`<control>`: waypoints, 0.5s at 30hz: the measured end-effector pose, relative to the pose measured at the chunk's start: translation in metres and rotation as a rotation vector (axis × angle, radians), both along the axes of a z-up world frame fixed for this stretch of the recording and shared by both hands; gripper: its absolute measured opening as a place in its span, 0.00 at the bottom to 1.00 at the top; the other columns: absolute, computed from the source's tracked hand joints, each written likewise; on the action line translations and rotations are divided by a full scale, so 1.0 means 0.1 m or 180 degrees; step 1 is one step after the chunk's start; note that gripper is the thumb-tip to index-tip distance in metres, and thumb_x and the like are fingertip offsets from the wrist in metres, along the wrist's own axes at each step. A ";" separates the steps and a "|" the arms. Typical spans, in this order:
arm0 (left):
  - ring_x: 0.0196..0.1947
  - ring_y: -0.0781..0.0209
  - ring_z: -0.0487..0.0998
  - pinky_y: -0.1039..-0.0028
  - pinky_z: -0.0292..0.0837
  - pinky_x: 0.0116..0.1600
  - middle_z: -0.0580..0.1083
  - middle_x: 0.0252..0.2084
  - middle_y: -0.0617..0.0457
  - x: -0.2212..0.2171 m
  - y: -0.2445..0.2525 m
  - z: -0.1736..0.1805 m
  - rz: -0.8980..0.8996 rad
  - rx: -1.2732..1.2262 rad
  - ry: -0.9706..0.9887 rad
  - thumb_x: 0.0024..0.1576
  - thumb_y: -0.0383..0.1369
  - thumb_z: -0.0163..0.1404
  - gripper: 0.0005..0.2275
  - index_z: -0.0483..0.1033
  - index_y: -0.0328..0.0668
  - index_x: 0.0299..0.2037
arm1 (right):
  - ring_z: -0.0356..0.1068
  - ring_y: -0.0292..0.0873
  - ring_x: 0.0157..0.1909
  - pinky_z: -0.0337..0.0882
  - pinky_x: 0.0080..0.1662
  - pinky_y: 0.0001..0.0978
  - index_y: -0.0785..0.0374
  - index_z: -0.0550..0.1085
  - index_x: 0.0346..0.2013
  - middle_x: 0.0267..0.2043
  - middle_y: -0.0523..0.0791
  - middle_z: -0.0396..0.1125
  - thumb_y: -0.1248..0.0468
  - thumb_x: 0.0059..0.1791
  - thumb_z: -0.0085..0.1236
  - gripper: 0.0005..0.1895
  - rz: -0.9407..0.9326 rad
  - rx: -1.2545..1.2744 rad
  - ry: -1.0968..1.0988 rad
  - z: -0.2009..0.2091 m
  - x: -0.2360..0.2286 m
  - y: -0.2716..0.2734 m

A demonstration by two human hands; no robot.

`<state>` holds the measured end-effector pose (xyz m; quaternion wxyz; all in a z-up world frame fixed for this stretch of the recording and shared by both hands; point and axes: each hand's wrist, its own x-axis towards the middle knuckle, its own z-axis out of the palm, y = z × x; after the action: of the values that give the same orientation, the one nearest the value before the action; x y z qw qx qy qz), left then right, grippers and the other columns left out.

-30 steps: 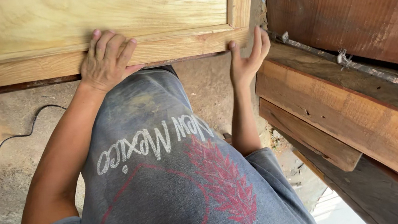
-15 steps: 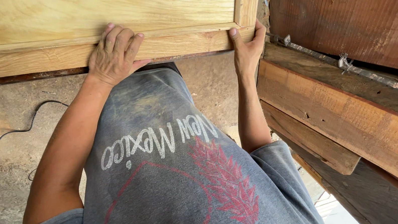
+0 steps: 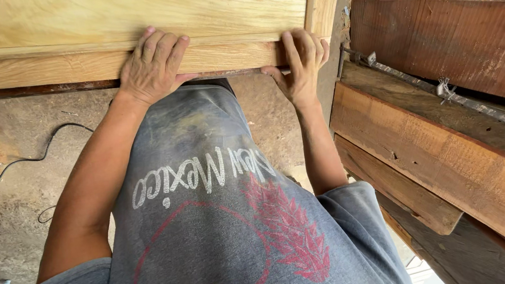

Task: The person applies pink paste to a thin wooden strip, fits it into a rectangular wooden frame, and secures it with a hammer and nails. The person repeats this process for multiple strips, aligning and nailing each one into the frame.

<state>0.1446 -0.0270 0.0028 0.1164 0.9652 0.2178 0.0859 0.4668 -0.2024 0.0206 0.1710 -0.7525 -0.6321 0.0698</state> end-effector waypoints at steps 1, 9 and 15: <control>0.65 0.49 0.62 0.58 0.55 0.78 0.65 0.61 0.46 0.00 0.01 0.00 -0.0007 0.0004 -0.0020 0.56 0.56 0.65 0.39 0.66 0.36 0.69 | 0.54 0.48 0.72 0.41 0.74 0.53 0.55 0.63 0.72 0.67 0.45 0.59 0.32 0.49 0.63 0.46 -0.0013 -0.0144 0.0013 0.02 0.00 0.01; 0.65 0.45 0.63 0.55 0.54 0.76 0.65 0.62 0.42 0.00 -0.06 -0.15 -0.0102 -0.0222 0.0190 0.60 0.57 0.59 0.39 0.64 0.31 0.70 | 0.52 0.52 0.75 0.37 0.72 0.58 0.56 0.62 0.73 0.72 0.48 0.56 0.37 0.51 0.67 0.45 0.0033 -0.0199 -0.0304 0.03 -0.07 -0.12; 0.70 0.44 0.61 0.52 0.50 0.79 0.63 0.68 0.42 -0.10 -0.14 -0.27 0.0157 -0.0145 -0.0035 0.53 0.52 0.65 0.46 0.57 0.32 0.75 | 0.48 0.57 0.78 0.32 0.74 0.60 0.58 0.60 0.75 0.77 0.51 0.53 0.41 0.53 0.71 0.46 0.0388 0.0102 -0.0097 -0.08 -0.58 -0.07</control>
<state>0.1342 -0.0412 -0.0240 0.1375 0.9561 0.2428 0.0890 0.4084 -0.2092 0.0122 0.1688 -0.7108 -0.6803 0.0583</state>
